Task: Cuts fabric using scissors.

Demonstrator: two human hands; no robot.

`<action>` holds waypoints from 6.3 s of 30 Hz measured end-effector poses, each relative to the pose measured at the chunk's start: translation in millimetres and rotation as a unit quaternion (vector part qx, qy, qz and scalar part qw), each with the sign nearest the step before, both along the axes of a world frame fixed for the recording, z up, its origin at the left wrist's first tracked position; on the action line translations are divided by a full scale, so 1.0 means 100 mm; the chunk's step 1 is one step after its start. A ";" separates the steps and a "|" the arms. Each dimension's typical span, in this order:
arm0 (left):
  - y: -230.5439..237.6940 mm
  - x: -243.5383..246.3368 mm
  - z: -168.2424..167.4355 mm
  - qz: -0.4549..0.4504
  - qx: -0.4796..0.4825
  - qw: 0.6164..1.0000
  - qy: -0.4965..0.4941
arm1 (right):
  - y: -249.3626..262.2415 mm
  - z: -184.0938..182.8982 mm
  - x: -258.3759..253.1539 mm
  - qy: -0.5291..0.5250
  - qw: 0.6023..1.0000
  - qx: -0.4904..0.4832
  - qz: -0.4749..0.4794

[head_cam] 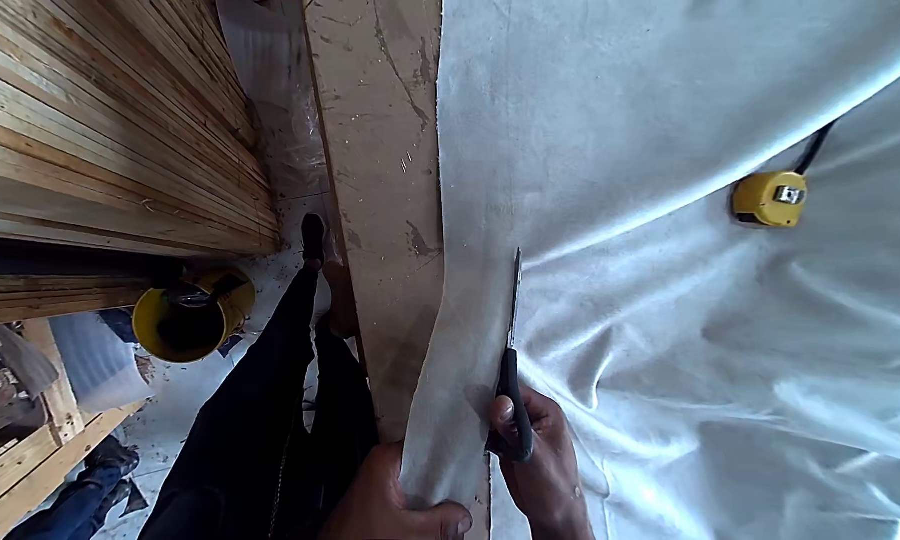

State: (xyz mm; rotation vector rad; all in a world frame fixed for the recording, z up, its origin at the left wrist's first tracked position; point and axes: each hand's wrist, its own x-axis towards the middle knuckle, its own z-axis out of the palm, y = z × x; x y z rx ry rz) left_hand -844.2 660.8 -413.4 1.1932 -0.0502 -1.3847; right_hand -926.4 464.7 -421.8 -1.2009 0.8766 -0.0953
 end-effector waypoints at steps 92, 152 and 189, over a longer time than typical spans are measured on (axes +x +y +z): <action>-1.29 1.47 0.02 0.146 0.011 0.984 0.100 | -0.73 0.11 1.24 -0.017 0.997 0.057 0.042; -2.31 3.17 -0.13 0.064 0.016 0.995 0.072 | -1.12 -0.02 1.70 -0.140 0.983 0.099 0.067; -2.12 3.03 -0.14 0.080 0.018 0.989 0.124 | -1.37 0.23 2.24 0.031 0.995 0.054 0.073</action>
